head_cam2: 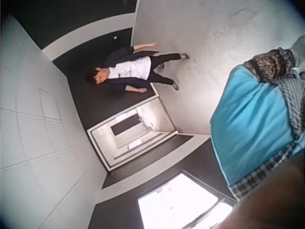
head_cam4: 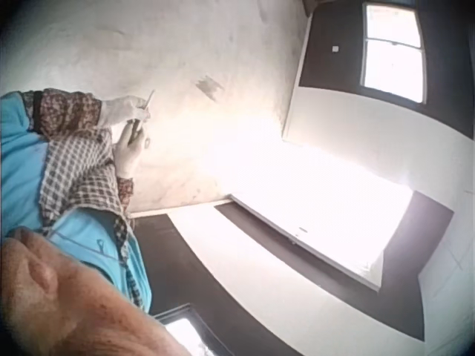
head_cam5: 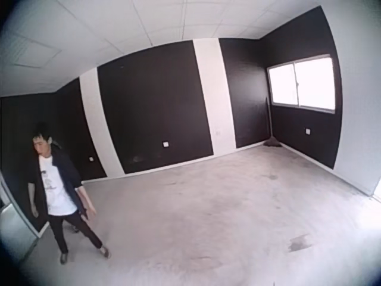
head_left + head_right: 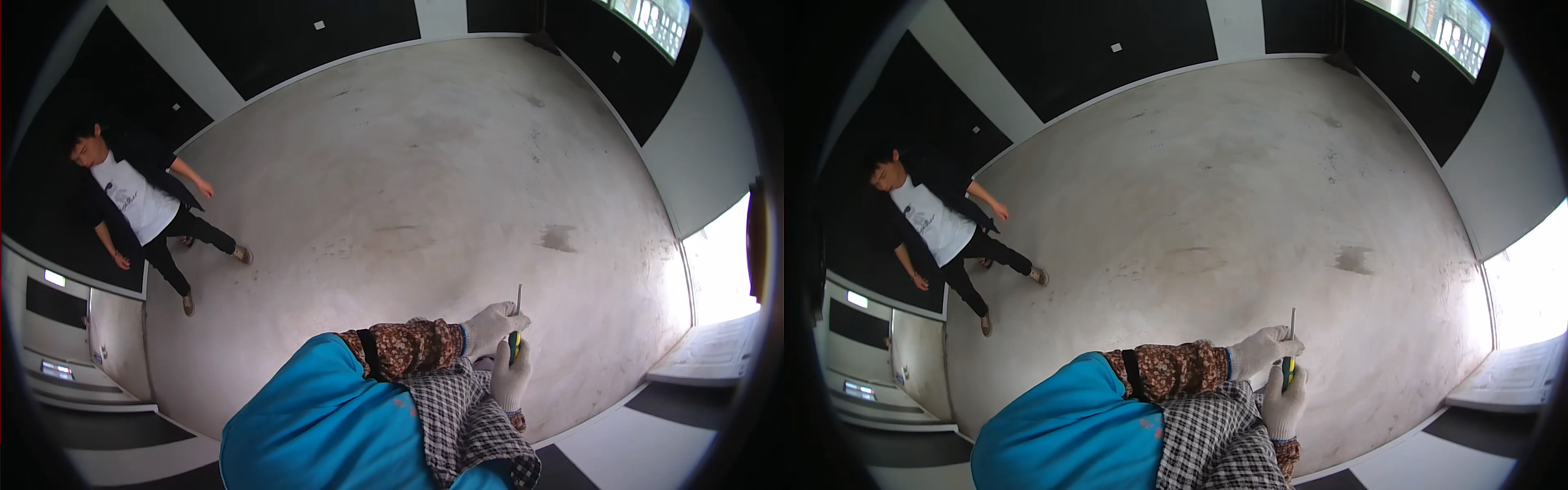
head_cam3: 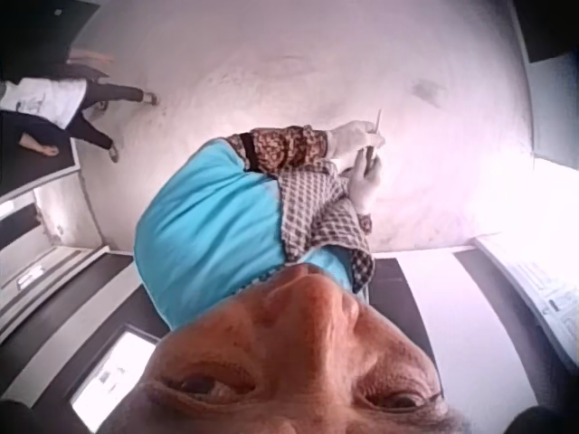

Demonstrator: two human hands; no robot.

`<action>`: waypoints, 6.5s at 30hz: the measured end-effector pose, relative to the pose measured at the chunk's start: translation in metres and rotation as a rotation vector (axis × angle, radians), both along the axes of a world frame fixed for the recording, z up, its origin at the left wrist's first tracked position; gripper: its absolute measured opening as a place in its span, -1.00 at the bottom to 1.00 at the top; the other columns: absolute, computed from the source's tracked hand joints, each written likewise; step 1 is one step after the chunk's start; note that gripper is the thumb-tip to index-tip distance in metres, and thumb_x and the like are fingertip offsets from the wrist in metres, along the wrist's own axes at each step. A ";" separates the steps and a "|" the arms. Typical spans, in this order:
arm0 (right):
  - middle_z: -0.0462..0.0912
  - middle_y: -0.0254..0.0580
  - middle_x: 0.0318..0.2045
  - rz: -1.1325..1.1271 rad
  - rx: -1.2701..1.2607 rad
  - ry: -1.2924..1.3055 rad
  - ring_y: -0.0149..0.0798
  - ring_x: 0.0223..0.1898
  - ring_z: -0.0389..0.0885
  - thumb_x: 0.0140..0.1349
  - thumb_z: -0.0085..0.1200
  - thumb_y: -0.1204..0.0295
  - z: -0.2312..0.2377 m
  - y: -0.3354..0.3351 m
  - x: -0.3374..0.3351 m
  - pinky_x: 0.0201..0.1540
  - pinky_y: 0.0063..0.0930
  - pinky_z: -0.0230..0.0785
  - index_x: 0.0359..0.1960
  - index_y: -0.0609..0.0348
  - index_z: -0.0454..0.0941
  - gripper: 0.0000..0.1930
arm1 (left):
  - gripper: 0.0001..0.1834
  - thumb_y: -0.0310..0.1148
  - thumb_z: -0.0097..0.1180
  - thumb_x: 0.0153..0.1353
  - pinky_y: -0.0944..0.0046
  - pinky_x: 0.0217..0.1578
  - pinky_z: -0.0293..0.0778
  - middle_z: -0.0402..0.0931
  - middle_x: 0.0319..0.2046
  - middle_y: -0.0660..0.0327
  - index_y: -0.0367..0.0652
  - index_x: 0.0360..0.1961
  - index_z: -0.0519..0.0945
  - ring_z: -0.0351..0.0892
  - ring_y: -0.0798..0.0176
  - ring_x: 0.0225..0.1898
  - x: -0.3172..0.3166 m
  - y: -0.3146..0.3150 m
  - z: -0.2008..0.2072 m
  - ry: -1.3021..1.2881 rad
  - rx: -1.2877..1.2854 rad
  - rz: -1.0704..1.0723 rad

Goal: Applying floor sealant with a roller and performing window maintenance with a screwdriver.

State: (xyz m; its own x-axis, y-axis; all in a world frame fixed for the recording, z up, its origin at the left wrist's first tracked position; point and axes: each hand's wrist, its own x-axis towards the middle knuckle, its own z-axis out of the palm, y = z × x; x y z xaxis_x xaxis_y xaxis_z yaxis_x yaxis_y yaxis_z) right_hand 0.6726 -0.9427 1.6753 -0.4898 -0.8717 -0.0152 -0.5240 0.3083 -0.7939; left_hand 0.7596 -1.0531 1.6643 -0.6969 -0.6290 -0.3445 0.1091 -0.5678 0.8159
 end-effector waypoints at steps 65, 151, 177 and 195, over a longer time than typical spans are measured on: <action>0.51 -0.34 -0.51 -0.097 0.117 -0.834 -0.50 -0.59 0.40 0.33 0.00 0.24 0.239 -0.380 -0.887 -0.53 -0.59 0.26 -0.12 0.35 0.51 -0.65 | -0.51 0.02 -0.16 0.45 0.32 -0.19 0.46 0.48 -0.42 0.20 -0.24 -0.22 0.53 0.49 0.34 -0.35 -0.891 -0.400 0.244 -0.152 0.119 -0.206; 0.53 -0.31 -0.61 -0.729 -0.714 -1.420 -0.48 -0.71 0.37 0.44 -0.27 -0.02 0.279 -0.423 -2.120 -0.66 -0.63 0.20 -0.27 0.24 0.53 -0.47 | -0.69 -0.26 -0.09 0.44 0.34 -0.25 0.44 0.49 -0.43 0.27 -0.28 0.00 0.47 0.49 0.31 -0.38 -2.249 -0.517 0.315 -0.086 -0.016 -1.049; 0.66 0.19 -0.35 -1.640 0.032 -0.321 0.22 -0.23 0.63 0.30 -0.17 -0.15 0.227 -0.351 -2.358 -0.16 0.02 0.46 -0.21 0.19 0.56 -0.42 | -0.72 -0.20 -0.25 0.48 0.00 -0.23 0.49 0.40 -0.43 0.16 -0.13 -0.32 0.35 0.42 0.14 -0.37 -2.591 -0.309 0.201 -0.188 0.159 -1.520; 0.64 0.26 -0.36 -2.035 0.036 -0.307 0.28 -0.23 0.63 0.30 -0.09 -0.13 0.190 -0.119 -2.453 -0.17 0.05 0.45 -0.27 0.21 0.55 -0.44 | -0.70 -0.21 -0.29 0.51 -0.03 -0.20 0.52 0.36 -0.44 0.16 -0.18 -0.29 0.36 0.42 0.16 -0.44 -2.695 0.000 0.192 -0.247 0.079 -1.892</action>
